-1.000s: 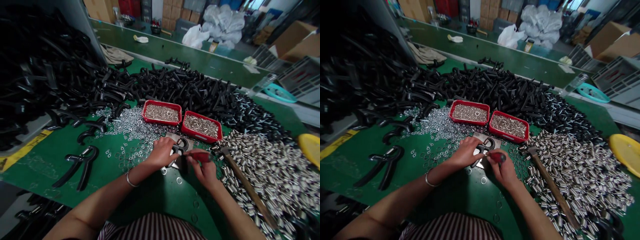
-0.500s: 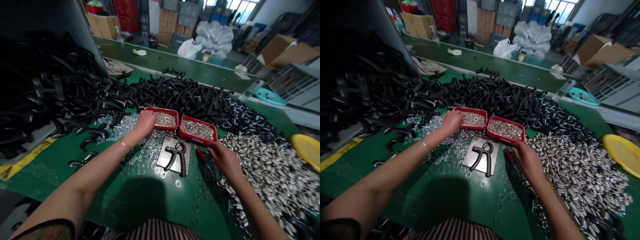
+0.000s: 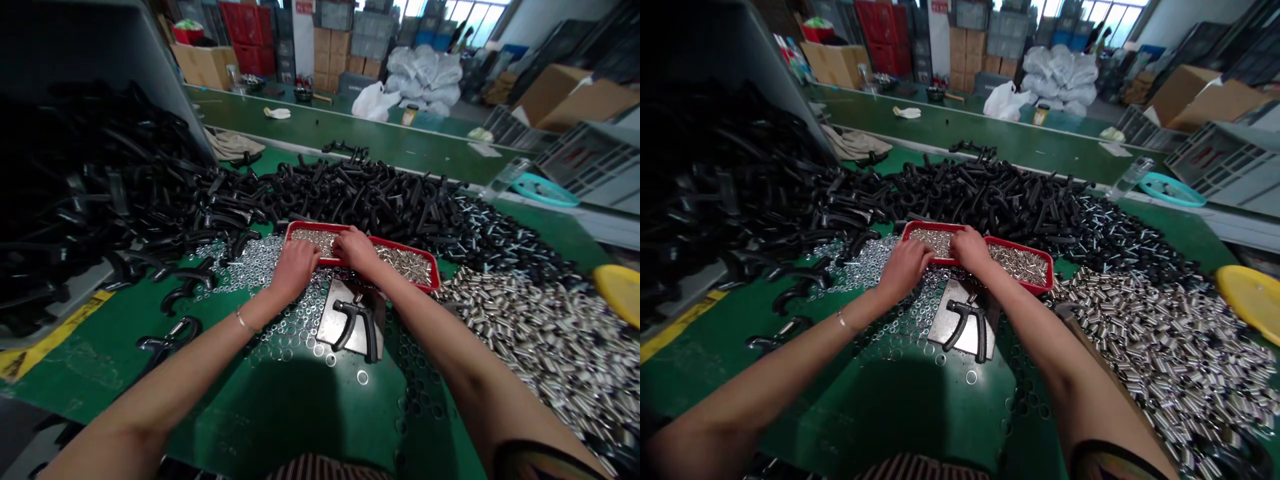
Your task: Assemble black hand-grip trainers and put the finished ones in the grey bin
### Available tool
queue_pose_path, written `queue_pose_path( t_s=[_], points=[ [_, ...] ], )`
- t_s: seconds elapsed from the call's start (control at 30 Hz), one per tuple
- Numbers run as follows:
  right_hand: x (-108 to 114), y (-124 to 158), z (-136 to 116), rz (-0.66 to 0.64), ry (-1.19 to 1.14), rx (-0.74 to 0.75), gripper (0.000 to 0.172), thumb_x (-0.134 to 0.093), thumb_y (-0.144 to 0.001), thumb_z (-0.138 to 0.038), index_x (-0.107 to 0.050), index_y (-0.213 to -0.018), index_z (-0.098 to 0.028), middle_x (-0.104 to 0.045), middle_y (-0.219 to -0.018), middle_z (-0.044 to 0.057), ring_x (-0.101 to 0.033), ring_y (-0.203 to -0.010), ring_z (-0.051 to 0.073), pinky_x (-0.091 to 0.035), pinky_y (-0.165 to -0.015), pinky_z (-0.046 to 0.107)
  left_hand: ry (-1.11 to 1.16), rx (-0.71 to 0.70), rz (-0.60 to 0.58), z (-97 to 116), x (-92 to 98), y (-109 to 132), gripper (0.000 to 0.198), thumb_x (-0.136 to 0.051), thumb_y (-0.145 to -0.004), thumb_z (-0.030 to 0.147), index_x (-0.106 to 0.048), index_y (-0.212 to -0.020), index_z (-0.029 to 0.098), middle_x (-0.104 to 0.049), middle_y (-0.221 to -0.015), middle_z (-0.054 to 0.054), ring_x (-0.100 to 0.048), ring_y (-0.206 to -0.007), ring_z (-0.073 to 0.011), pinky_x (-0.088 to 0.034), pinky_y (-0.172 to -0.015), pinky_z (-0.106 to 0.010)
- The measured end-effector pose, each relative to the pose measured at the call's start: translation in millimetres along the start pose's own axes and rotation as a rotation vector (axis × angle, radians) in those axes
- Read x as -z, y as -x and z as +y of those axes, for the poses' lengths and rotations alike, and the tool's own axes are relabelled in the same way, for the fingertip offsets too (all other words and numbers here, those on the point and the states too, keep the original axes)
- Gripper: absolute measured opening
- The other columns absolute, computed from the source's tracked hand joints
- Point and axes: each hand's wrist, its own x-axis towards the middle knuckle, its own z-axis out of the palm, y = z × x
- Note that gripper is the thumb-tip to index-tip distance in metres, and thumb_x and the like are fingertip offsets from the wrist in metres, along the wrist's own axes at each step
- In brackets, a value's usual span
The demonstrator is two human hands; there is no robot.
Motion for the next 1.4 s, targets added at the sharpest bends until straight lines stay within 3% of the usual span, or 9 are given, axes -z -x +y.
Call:
queue_pose_path(
  t_s=[0.2, 0.33, 0.53, 0.7, 0.8, 0.9, 1.07, 1.23, 1.4],
  points=[
    [-5.8, 7.1, 0.4, 0.028, -0.044, -0.086, 0.017, -0.058, -0.091, -0.019, -0.072, -0.096, -0.012, -0.071, -0.103, 0.017, -0.055, -0.105, 0.03, -0.039, -0.09, 0.04, 0.194, -0.222, -0.183, 70.6, -21.1, 46.0, 0.025, -0.042, -0.102, 0.032, -0.062, -0.098, 0.017, -0.064, -0.1, -0.008, -0.053, -0.1, -0.0236, -0.037, -0.09, -0.04],
    [-6.4, 10.2, -2.0, 0.076, -0.104, -0.132, 0.021, -0.05, -0.094, -0.015, -0.069, -0.099, -0.01, -0.071, -0.103, 0.019, -0.057, -0.104, 0.029, -0.039, -0.09, 0.04, 0.069, -0.262, -0.152, 80.3, -35.9, 49.2, 0.027, -0.039, -0.103, 0.028, -0.062, -0.097, 0.015, -0.063, -0.098, -0.01, -0.053, -0.098, -0.0254, -0.037, -0.087, -0.042],
    [5.0, 19.9, 0.4, 0.182, -0.293, -0.157, 0.016, -0.051, -0.094, -0.015, -0.066, -0.098, -0.012, -0.071, -0.104, 0.012, -0.062, -0.098, 0.021, -0.043, -0.089, 0.034, -0.068, -0.401, -0.131, 81.6, -33.6, 52.1, 0.03, -0.035, -0.102, 0.02, -0.064, -0.098, 0.013, -0.063, -0.094, -0.011, -0.054, -0.092, -0.0261, -0.038, -0.085, -0.043],
    [21.6, 83.4, -5.9, 0.331, -1.069, -0.344, 0.022, -0.062, -0.088, -0.04, -0.064, -0.089, -0.018, -0.068, -0.081, 0.002, -0.062, -0.072, 0.016, -0.051, -0.072, 0.031, 0.008, -0.488, -0.163, 77.7, -30.6, 54.8, 0.029, -0.038, -0.101, 0.018, -0.062, -0.115, 0.013, -0.064, -0.111, -0.014, -0.053, -0.106, -0.0273, -0.038, -0.097, -0.046],
    [17.4, 138.4, -11.7, 0.319, -1.381, -0.507, 0.027, -0.067, -0.084, -0.045, -0.063, -0.091, -0.019, -0.068, -0.084, 0.002, -0.063, -0.07, 0.015, -0.055, -0.07, 0.033, 0.181, -0.372, -0.193, 73.7, -29.9, 58.0, 0.028, -0.039, -0.102, 0.021, -0.062, -0.116, 0.016, -0.065, -0.113, -0.01, -0.055, -0.107, -0.0242, -0.04, -0.097, -0.042],
    [4.2, 183.9, -15.5, 0.338, -1.489, -0.611, 0.028, -0.072, -0.081, -0.042, -0.062, -0.092, -0.02, -0.068, -0.084, 0.002, -0.065, -0.071, 0.015, -0.057, -0.073, 0.034, 0.355, -0.243, -0.193, 65.0, -23.0, 53.5, 0.024, -0.042, -0.102, 0.026, -0.062, -0.113, 0.019, -0.065, -0.112, -0.007, -0.056, -0.107, -0.0211, -0.043, -0.096, -0.039],
    [-9.4, 213.7, -20.7, 0.296, -1.475, -0.647, 0.029, -0.075, -0.08, -0.041, -0.061, -0.095, -0.02, -0.067, -0.078, 0.0, -0.065, -0.068, 0.016, -0.056, -0.073, 0.035, 0.168, -0.067, 0.011, 22.6, -4.2, 1.8, 0.024, -0.044, -0.099, 0.022, -0.065, -0.11, 0.018, -0.065, -0.111, -0.01, -0.056, -0.109, -0.0242, -0.041, -0.097, -0.042],
    [-10.0, 203.7, -29.5, 0.182, -1.341, -0.612, 0.029, -0.07, -0.082, -0.046, -0.062, -0.083, -0.018, -0.063, -0.068, 0.0, -0.062, -0.062, 0.017, -0.053, -0.065, 0.033, -0.151, 0.107, -0.149, -20.1, -5.3, -49.3, 0.024, -0.048, -0.091, 0.012, -0.072, -0.091, 0.009, -0.069, -0.098, -0.019, -0.061, -0.101, -0.0314, -0.04, -0.097, -0.048],
    [-17.3, 193.2, -35.4, 0.319, -0.759, -0.452, 0.026, -0.06, -0.091, -0.046, -0.066, -0.086, -0.021, -0.067, -0.082, 0.005, -0.063, -0.076, 0.022, -0.052, -0.074, 0.037, -0.197, 0.151, -0.149, -22.5, -15.5, -47.6, 0.031, -0.04, -0.093, 0.01, -0.069, -0.102, 0.002, -0.069, -0.105, -0.023, -0.062, -0.103, -0.0312, -0.042, -0.094, -0.043]
  ],
)
